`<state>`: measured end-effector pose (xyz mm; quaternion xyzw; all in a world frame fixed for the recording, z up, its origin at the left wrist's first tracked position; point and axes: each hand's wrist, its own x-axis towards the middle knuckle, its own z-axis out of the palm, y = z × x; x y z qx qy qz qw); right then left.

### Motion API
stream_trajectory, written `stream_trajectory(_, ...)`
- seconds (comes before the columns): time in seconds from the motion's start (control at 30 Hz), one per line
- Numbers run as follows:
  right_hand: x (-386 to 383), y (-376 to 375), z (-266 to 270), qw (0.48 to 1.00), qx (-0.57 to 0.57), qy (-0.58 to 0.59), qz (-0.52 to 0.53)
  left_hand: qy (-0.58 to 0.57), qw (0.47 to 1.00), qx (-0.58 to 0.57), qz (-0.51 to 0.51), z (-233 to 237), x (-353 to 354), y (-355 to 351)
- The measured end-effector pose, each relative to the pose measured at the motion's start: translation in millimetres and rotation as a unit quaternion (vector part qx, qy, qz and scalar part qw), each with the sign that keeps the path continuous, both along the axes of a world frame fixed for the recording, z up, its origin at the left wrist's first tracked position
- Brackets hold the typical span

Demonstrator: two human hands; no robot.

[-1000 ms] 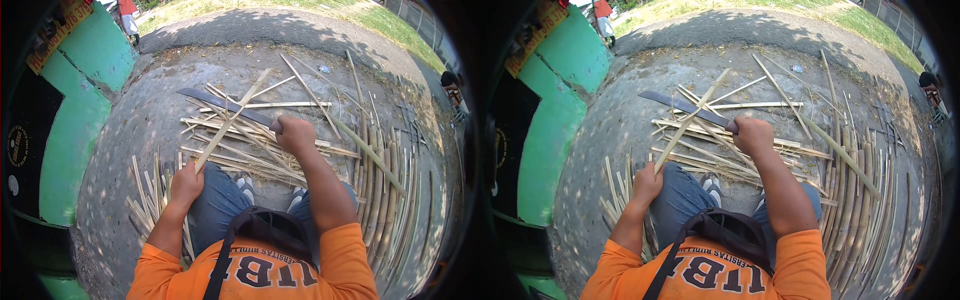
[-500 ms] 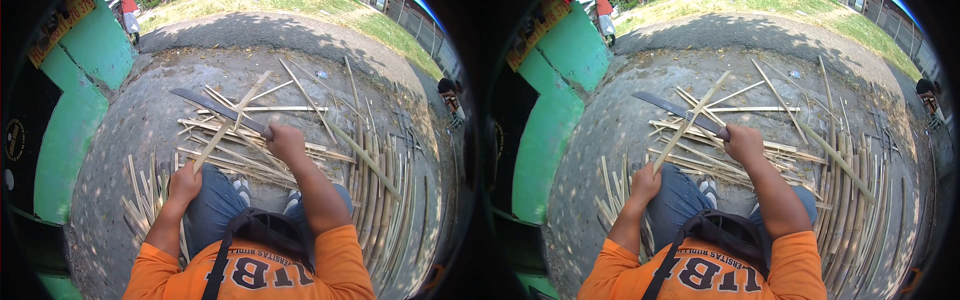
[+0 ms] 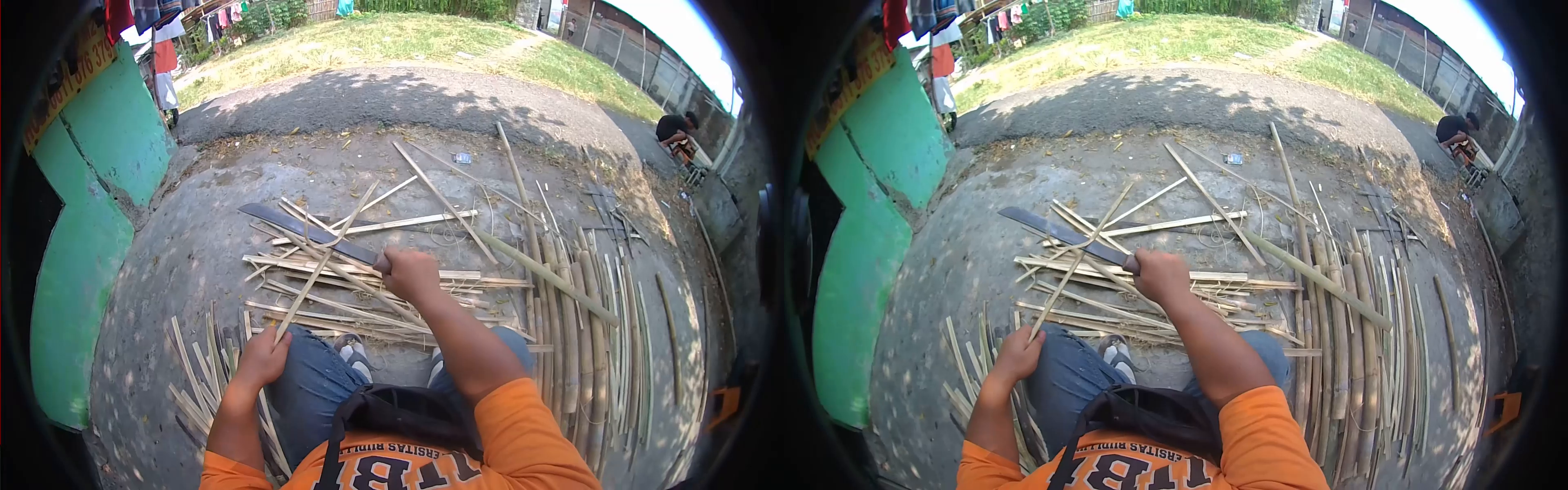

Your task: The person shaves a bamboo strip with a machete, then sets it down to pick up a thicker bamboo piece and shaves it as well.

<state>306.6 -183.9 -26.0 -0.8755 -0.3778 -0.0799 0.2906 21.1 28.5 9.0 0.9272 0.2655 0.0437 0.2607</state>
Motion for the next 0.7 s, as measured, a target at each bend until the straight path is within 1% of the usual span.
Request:
stream_trajectory(0.1,-10.8,4.7,0.7,0.999,0.032,0.000,0.029,0.003,0.999,-0.035,0.011,18.2,6.3,-3.7)
stream_trajectory(0.2,-19.4,5.7,13.3,0.996,0.032,-0.036,0.077,-0.103,0.993,-0.035,-0.040,-11.2,21.5,16.9)
stream_trajectory(0.27,-21.2,4.5,20.0,0.992,0.033,-0.056,0.109,-0.057,0.971,-0.232,-0.028,-23.4,40.6,27.7)
stream_trajectory(0.33,-17.2,2.8,18.7,0.993,0.031,-0.059,0.100,-0.017,0.915,-0.403,-0.009,-8.4,57.3,25.5)
stream_trajectory(0.4,-13.3,-6.5,20.4,0.995,0.027,-0.044,0.089,0.018,0.836,-0.548,0.019,6.3,65.5,16.5)
stream_trajectory(0.43,-11.2,-9.8,19.4,0.996,0.018,-0.043,0.080,0.027,0.832,-0.554,-0.001,-4.0,67.3,23.2)
stream_trajectory(0.53,-4.9,-17.2,15.5,0.997,-0.001,-0.040,0.065,0.052,0.824,-0.564,0.016,-12.9,68.7,24.6)
stream_trajectory(0.57,-3.2,-18.7,15.6,0.997,-0.002,-0.042,0.070,0.043,0.837,-0.546,0.002,-13.3,66.8,25.5)
stream_trajectory(0.67,-2.8,-18.0,22.6,0.995,-0.007,-0.046,0.088,0.016,0.872,-0.487,0.050,-2.5,55.0,13.4)
stream_trajectory(0.7,-5.7,-16.2,25.1,0.995,-0.009,-0.045,0.094,-0.003,0.882,-0.469,0.039,-7.8,46.9,13.1)
